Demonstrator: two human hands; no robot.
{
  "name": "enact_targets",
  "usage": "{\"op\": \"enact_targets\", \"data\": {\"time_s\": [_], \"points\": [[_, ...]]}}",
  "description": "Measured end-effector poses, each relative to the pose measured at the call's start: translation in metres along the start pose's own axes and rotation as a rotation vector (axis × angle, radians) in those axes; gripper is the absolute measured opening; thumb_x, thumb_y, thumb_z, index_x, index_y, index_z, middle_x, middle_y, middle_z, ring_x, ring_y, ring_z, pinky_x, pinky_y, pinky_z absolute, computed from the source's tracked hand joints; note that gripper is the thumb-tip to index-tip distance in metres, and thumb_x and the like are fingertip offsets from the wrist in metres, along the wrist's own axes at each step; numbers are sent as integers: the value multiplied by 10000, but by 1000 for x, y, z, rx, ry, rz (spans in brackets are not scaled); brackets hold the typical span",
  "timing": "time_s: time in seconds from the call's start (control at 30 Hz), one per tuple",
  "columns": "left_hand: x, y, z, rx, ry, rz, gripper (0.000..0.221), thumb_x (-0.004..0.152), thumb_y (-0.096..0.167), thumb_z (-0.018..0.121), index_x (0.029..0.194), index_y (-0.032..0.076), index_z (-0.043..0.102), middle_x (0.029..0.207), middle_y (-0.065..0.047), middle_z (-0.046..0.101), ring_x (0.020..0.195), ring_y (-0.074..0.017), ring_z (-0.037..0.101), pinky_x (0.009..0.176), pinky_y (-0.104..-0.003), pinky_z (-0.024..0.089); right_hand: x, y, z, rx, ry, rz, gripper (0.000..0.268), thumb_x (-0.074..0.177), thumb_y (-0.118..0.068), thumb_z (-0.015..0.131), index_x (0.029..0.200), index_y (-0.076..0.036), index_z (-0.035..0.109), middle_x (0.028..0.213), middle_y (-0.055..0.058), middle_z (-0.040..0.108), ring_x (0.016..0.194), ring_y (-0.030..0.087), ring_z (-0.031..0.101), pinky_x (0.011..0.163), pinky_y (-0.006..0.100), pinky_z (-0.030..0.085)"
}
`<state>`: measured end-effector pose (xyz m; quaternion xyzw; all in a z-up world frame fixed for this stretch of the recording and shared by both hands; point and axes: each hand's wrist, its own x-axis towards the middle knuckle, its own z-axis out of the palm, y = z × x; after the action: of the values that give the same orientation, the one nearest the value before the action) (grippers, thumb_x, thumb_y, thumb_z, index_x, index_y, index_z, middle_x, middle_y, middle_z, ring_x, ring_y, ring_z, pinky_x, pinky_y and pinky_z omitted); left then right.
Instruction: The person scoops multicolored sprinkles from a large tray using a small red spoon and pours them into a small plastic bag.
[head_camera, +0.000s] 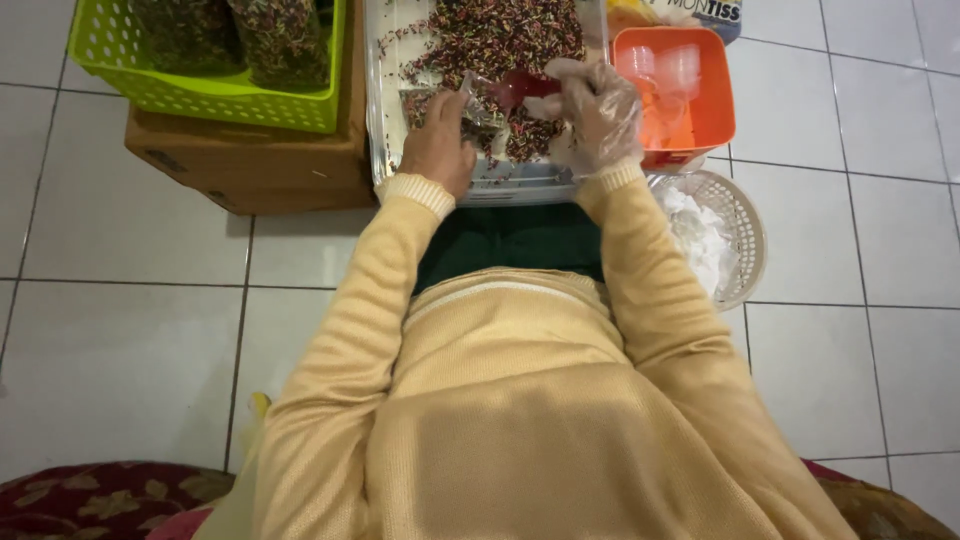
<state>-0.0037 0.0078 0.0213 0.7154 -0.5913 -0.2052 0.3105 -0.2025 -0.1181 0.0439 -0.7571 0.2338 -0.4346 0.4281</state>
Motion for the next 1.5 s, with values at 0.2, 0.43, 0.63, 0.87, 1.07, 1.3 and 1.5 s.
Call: {"op": "enact_targets", "data": {"time_s": [0.2, 0.43, 0.63, 0.87, 1.07, 1.3, 1.5], "points": [[0, -2, 0, 14, -11, 12, 611, 922, 34, 644, 1482, 18, 401, 1561, -203, 361, 736, -307, 692, 687, -460, 625, -1, -31, 3, -74, 119, 93, 169, 1058, -27, 543, 1023, -36, 708, 752, 99, 722, 713, 175, 810, 487, 190, 625], [3, -7, 7, 14, 42, 35, 574, 935, 63, 634, 1467, 14, 425, 1522, -193, 412, 794, -331, 687, 686, -474, 600, -5, -96, 16, -317, 118, -281, 132, 1035, 52, 564, 1049, 28, 693, 901, 180, 756, 756, 221, 769, 593, 268, 640], [3, -7, 5, 26, 13, 33, 603, 932, 64, 632, 1484, 15, 395, 1533, -190, 393, 825, -368, 682, 694, -517, 577, -2, -73, 11, -532, 111, -417, 183, 1005, 95, 552, 938, 41, 713, 797, 169, 755, 691, 206, 762, 568, 260, 637], [7, -16, 14, 51, 28, 44, 626, 926, 65, 649, 1497, 22, 396, 1561, -193, 370, 924, -391, 688, 804, -532, 589, 0, 21, -4, -674, 322, -303, 392, 1025, -75, 564, 636, -124, 552, 487, -52, 552, 369, 52, 495, 323, 199, 360], [-1, -5, 4, 23, 55, 62, 600, 914, 24, 661, 1461, -7, 419, 1532, -221, 413, 698, -306, 686, 654, -451, 620, -3, -21, 7, -125, 35, 107, 214, 1079, -22, 486, 1089, -11, 699, 865, 179, 783, 748, 196, 829, 404, 144, 571], [2, -3, 2, 51, -14, 0, 633, 931, 39, 622, 1513, 23, 372, 1588, -227, 335, 588, -209, 624, 505, -371, 579, 0, -19, 5, 76, 61, 73, 163, 1080, -99, 526, 1037, -66, 680, 1144, 162, 755, 797, 216, 819, 558, 198, 660], [3, -11, 9, 42, 27, 46, 604, 922, 22, 628, 1482, -9, 403, 1539, -211, 374, 602, -243, 614, 512, -400, 566, -3, -67, 9, 28, 97, -62, 186, 1025, 128, 460, 1045, 86, 641, 875, 238, 764, 826, 263, 809, 642, 250, 686]]}}
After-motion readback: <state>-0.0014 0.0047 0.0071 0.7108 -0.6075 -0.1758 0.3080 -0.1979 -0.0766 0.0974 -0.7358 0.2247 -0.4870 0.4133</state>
